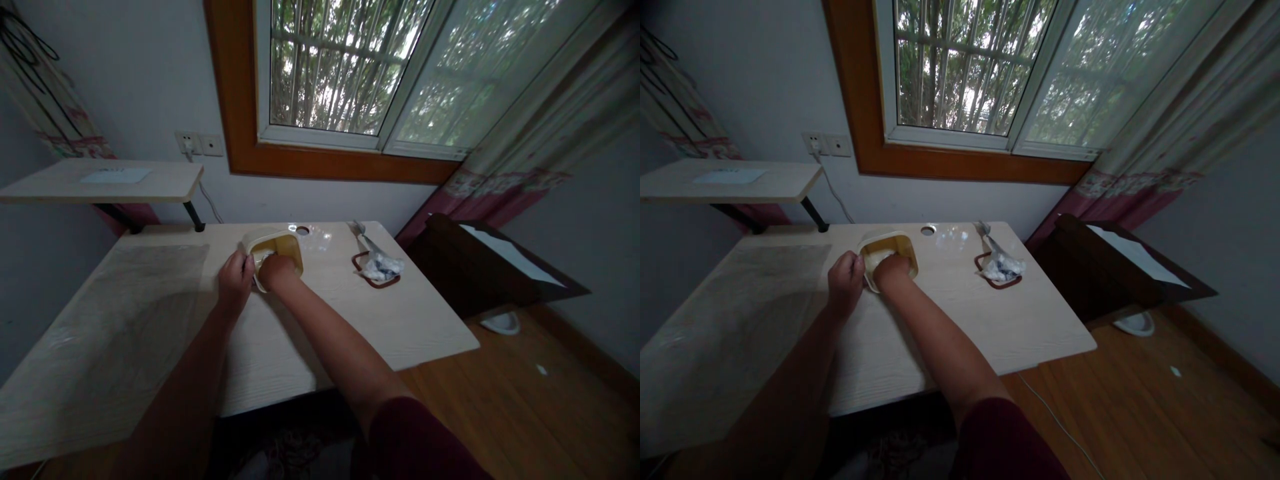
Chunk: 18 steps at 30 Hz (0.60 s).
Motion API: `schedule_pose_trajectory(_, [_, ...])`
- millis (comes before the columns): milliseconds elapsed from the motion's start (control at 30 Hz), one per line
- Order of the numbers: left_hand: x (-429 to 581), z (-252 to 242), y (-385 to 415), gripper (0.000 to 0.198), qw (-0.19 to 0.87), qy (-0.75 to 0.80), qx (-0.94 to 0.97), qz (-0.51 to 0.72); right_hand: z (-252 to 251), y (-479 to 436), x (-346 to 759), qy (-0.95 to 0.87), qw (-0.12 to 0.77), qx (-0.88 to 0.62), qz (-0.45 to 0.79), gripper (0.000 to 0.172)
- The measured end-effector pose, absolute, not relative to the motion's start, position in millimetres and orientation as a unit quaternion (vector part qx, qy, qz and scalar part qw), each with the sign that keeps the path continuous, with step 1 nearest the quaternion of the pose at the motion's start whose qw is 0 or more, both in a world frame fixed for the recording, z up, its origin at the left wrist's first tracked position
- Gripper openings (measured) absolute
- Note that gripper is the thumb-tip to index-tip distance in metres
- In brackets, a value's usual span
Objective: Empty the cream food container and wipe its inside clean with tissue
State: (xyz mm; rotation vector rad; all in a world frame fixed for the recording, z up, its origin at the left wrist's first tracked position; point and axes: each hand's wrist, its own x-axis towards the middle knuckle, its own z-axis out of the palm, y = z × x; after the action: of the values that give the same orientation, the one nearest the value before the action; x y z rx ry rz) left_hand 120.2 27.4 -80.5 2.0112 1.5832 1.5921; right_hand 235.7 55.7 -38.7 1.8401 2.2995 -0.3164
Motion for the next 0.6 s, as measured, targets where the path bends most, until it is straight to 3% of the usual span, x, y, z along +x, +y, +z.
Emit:
schedule_pose_trajectory(133, [121.0, -75.4, 24.5, 0.029, 0.071, 0.528, 0.657, 0.534, -41.6, 57.9, 234.7, 0.765, 0.078, 0.63, -0.105, 0.045])
schedule_pose_trajectory(367, [116.6, -67.4, 26.2, 0.03, 0.081, 0.519, 0.661, 0.535, -46.6, 62.1, 235.5, 0.767, 0.039, 0.634, -0.084, 0.069])
schedule_pose_trajectory(600, [111.3, -56.7, 36.5, 0.035, 0.113, 0.508, 0.676, 0.522, -46.5, 68.5, 237.3, 0.767, 0.039, 0.633, -0.099, 0.076])
